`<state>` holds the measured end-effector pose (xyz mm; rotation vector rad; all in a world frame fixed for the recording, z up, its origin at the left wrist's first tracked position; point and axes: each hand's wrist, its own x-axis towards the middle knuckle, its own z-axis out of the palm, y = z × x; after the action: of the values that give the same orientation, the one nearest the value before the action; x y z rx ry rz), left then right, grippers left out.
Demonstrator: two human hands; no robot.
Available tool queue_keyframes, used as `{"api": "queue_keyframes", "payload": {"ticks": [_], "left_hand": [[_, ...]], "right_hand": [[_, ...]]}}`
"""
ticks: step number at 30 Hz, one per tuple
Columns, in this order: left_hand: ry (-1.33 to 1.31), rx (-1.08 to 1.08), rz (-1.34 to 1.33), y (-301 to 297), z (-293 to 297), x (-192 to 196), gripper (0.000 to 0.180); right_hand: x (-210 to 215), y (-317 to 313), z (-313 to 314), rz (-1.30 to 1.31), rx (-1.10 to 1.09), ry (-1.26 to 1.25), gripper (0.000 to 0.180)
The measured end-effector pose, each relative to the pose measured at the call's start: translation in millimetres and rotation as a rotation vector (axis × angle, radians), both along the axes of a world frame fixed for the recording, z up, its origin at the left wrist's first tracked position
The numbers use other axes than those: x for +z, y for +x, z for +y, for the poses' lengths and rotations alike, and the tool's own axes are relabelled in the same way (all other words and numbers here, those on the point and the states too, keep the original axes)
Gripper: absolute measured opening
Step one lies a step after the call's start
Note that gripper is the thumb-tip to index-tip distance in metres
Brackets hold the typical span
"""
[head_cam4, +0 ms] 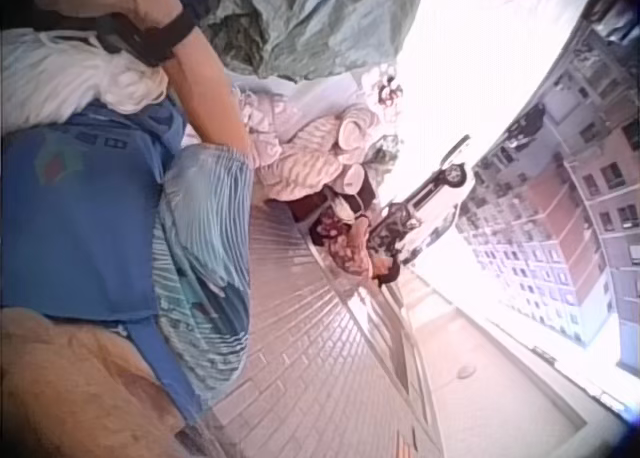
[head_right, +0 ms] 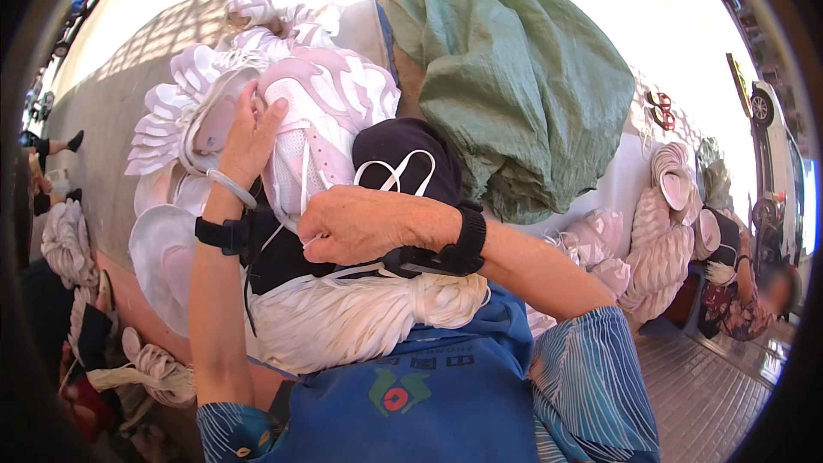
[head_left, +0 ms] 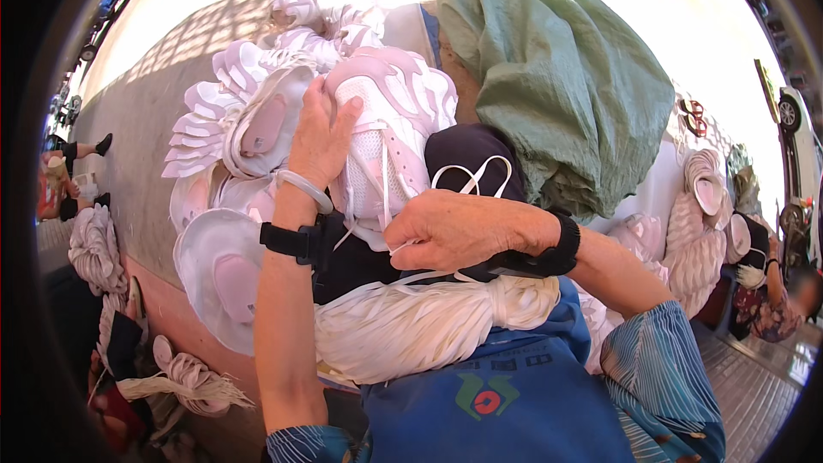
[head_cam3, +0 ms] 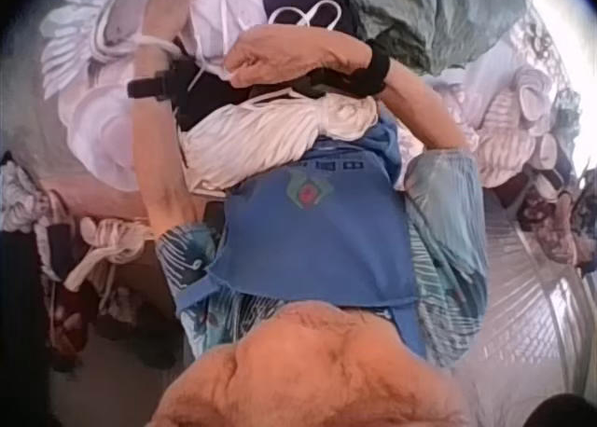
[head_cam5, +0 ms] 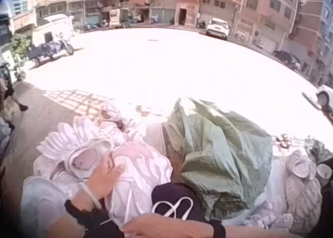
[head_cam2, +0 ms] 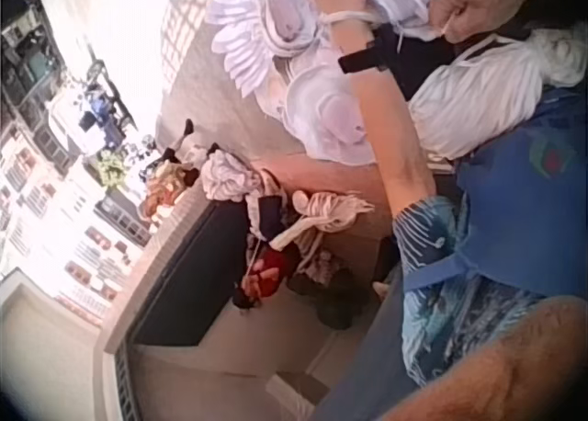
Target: The recorder is lacing a white and pink shoe as part of a manufacturing or assembly process.
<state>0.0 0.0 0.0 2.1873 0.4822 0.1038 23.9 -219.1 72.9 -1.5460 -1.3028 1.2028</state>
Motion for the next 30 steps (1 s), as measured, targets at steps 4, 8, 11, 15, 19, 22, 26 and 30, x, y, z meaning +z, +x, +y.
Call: {"api": "queue_keyframes", "payload": {"ticks": [4,8,11,15,19,22,26,30], "left_hand": [[0.154,0.124,-0.157,-37,-27,36,0.041],[-0.201,0.061,0.155,-81,-45,70,0.041],[-0.241,-0.032,0.284,-95,-57,76,0.047],[-0.194,-0.111,0.324,-113,-61,64,0.053],[-0.489,-0.058,0.346,-116,-63,59,0.052],[-0.584,-0.031,0.345,-114,-61,58,0.054],[-0.481,-0.038,0.343,-113,-63,59,0.060],[-0.351,-0.051,0.341,-113,-70,64,0.061]], "right_hand": [[7,2,-16,-0.032,-0.058,0.003,0.027],[9,-14,-10,0.091,-0.138,0.032,0.026],[-7,-23,-8,-0.244,-0.214,0.099,0.020],[-5,-20,-19,-0.510,-0.414,-0.083,0.017],[-13,-12,-38,-0.491,-0.445,-0.079,0.018],[-17,-11,-38,-0.473,-0.311,-0.176,0.024],[-22,-16,-37,-0.546,-0.076,-0.309,0.023],[-7,-23,-34,-0.333,0.104,-0.217,0.021]]}}
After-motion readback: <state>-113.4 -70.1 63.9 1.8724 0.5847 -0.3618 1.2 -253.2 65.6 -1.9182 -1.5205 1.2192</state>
